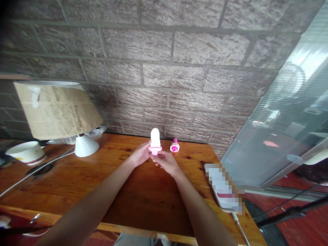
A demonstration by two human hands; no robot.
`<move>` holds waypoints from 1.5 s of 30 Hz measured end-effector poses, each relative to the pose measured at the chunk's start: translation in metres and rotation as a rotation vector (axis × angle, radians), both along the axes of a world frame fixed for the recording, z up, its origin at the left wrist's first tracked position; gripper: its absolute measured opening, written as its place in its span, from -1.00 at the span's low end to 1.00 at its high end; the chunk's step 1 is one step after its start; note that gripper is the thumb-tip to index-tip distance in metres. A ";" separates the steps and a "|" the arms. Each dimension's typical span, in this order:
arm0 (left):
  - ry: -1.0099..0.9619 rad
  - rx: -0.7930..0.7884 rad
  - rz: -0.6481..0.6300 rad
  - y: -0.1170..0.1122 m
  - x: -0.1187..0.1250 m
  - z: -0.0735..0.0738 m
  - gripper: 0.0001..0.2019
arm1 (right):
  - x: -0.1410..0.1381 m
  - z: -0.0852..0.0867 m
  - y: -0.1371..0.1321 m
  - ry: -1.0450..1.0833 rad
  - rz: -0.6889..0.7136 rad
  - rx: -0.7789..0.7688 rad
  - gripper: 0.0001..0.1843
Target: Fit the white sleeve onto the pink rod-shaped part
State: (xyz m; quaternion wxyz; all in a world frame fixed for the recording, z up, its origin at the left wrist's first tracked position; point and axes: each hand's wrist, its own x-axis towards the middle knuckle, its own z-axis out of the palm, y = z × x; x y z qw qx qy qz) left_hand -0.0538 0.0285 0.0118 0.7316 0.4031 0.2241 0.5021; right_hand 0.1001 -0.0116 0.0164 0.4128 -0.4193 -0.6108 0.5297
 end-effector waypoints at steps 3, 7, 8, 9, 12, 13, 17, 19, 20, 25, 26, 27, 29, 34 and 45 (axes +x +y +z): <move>0.005 0.024 0.056 -0.001 0.005 -0.001 -0.71 | 0.007 0.000 -0.004 -0.021 0.015 0.012 -0.60; 0.019 0.027 0.064 -0.004 0.012 0.000 -0.67 | 0.027 0.015 -0.006 -0.035 0.031 0.027 -0.57; 0.028 0.026 0.062 -0.005 0.013 0.001 -0.66 | 0.032 0.019 -0.005 -0.041 -0.040 0.035 -0.56; 0.041 0.027 0.053 -0.006 0.014 0.001 -0.65 | 0.037 0.022 -0.004 -0.041 -0.105 0.025 -0.55; 0.090 0.049 0.012 -0.011 0.017 0.003 -0.61 | 0.045 0.024 0.000 0.052 -0.236 0.003 -0.52; 0.103 0.060 0.004 -0.013 0.018 0.004 -0.60 | 0.046 0.023 0.001 0.081 -0.252 0.001 -0.51; 0.146 0.092 0.004 -0.017 0.022 0.002 -0.61 | 0.044 0.017 0.004 0.146 -0.265 0.021 -0.52; 0.168 0.106 0.001 -0.017 0.023 -0.001 -0.62 | 0.044 0.016 0.005 0.163 -0.274 0.024 -0.52; 0.171 0.110 0.003 -0.017 0.023 -0.002 -0.63 | 0.044 0.016 0.004 0.171 -0.277 0.021 -0.52; 0.179 0.123 0.013 -0.016 0.024 -0.007 -0.64 | 0.043 0.017 0.004 0.207 -0.242 0.029 -0.56; 0.181 0.120 0.014 -0.016 0.024 -0.007 -0.64 | 0.043 0.017 0.004 0.211 -0.238 0.034 -0.57; 0.180 0.116 0.016 -0.017 0.024 -0.007 -0.64 | 0.043 0.017 0.004 0.213 -0.236 0.037 -0.57; 0.170 0.105 0.012 -0.017 0.024 -0.006 -0.64 | 0.043 0.017 0.004 0.218 -0.236 0.023 -0.57; 0.103 0.052 -0.030 -0.020 0.026 0.000 -0.65 | 0.047 0.018 0.005 0.285 -0.187 -0.036 -0.61; 0.031 0.029 -0.031 -0.021 0.030 0.001 -0.73 | 0.044 0.023 0.000 0.244 -0.212 0.013 -0.68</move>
